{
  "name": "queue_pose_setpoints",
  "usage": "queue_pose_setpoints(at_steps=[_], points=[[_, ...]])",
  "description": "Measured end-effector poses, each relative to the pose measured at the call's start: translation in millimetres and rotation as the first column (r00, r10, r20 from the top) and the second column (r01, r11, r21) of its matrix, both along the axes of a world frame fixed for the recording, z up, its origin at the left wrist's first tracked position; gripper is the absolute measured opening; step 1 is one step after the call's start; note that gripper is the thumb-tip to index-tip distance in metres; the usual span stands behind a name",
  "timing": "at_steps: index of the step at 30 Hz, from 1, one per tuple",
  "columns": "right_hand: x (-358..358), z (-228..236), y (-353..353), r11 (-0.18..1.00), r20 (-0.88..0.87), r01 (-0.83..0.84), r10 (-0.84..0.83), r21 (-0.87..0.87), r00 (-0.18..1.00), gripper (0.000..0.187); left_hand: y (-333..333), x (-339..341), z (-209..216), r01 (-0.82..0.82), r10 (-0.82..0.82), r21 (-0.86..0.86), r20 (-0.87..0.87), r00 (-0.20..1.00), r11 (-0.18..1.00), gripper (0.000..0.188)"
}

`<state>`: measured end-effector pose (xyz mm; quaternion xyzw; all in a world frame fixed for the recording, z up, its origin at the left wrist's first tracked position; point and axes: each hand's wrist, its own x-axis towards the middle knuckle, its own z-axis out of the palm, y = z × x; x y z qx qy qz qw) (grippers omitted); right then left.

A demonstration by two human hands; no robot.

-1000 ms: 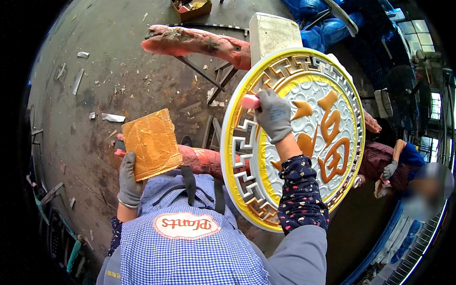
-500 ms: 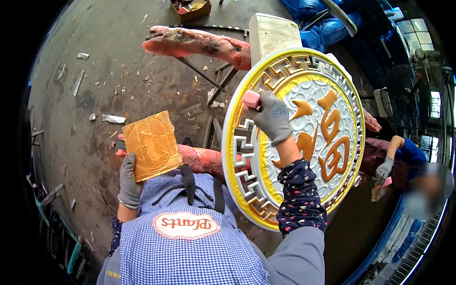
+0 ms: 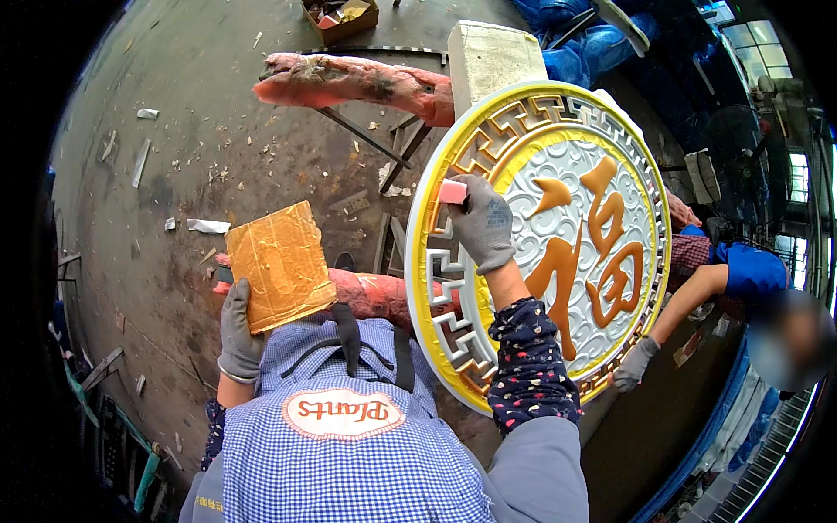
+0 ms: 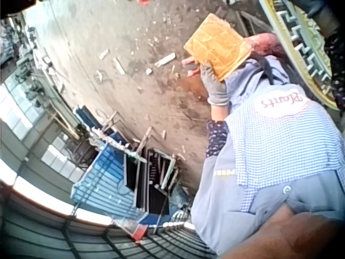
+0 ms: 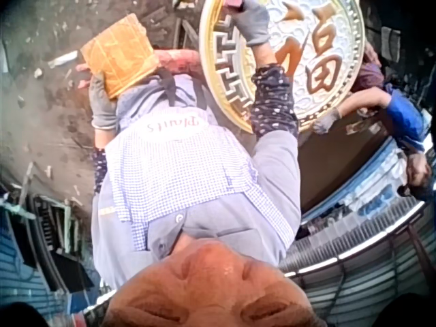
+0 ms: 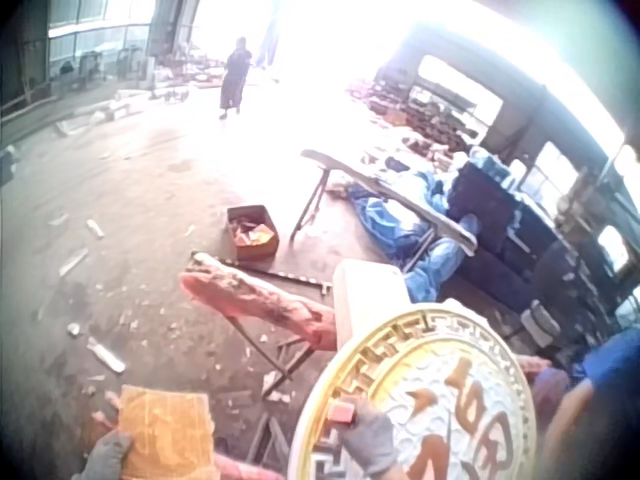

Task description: The person applies gold paint to a large circular decorative plaque using a pink sponge, repeatedly dipping the sponge into a paint can and rubbing the paint onto the raised patterns. The person works methodically around the plaque's border and central character.

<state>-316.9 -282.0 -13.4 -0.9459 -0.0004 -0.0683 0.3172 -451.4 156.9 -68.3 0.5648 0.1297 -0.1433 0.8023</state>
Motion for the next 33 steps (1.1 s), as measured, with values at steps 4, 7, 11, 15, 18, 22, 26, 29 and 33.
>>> queue_pose_setpoints(at_steps=[4,7,11,15,18,22,26,29,33], points=[[-8,-7,-1,0.999,-0.057,-0.011,0.014,0.049,0.998,0.021,-1,6,4,0.061,-0.069,0.126,0.054,0.996,0.99,0.048],[-17,2,3,0.997,-0.148,-0.046,0.055,0.067,0.987,0.021,0,5,5,0.116,-0.184,0.356,0.164,0.969,0.927,0.049],[-22,14,3,0.996,-0.215,-0.085,0.081,-0.009,0.973,0.021,-4,12,6,-0.01,0.01,0.007,-0.062,0.998,1.0,0.049],[-13,12,-12,0.998,-0.147,0.052,-0.045,0.043,0.988,0.023,-12,14,13,-0.044,0.047,0.065,-0.043,0.998,0.997,0.043],[-4,8,-2,1.0,-0.093,0.025,-0.027,-0.017,0.995,0.022,-17,19,17,-0.158,0.139,-0.076,-0.214,0.967,0.984,0.042],[-13,4,7,0.991,-0.107,-0.055,0.042,-0.122,0.993,0.022,-17,19,16,-0.171,0.152,-0.071,-0.218,0.964,0.983,0.042],[-19,29,3,0.979,-0.339,-0.168,0.121,-0.111,0.933,0.026,-18,20,14,-0.183,0.165,-0.067,-0.218,0.962,0.981,0.043],[-11,24,-2,0.993,-0.186,-0.047,0.026,-0.111,0.982,0.026,-17,19,12,-0.143,0.133,-0.042,-0.181,0.975,0.989,0.043],[-20,14,2,0.983,-0.178,-0.132,0.108,-0.128,0.978,0.021,-18,24,14,-0.104,0.103,0.002,-0.173,0.98,0.995,0.043]])
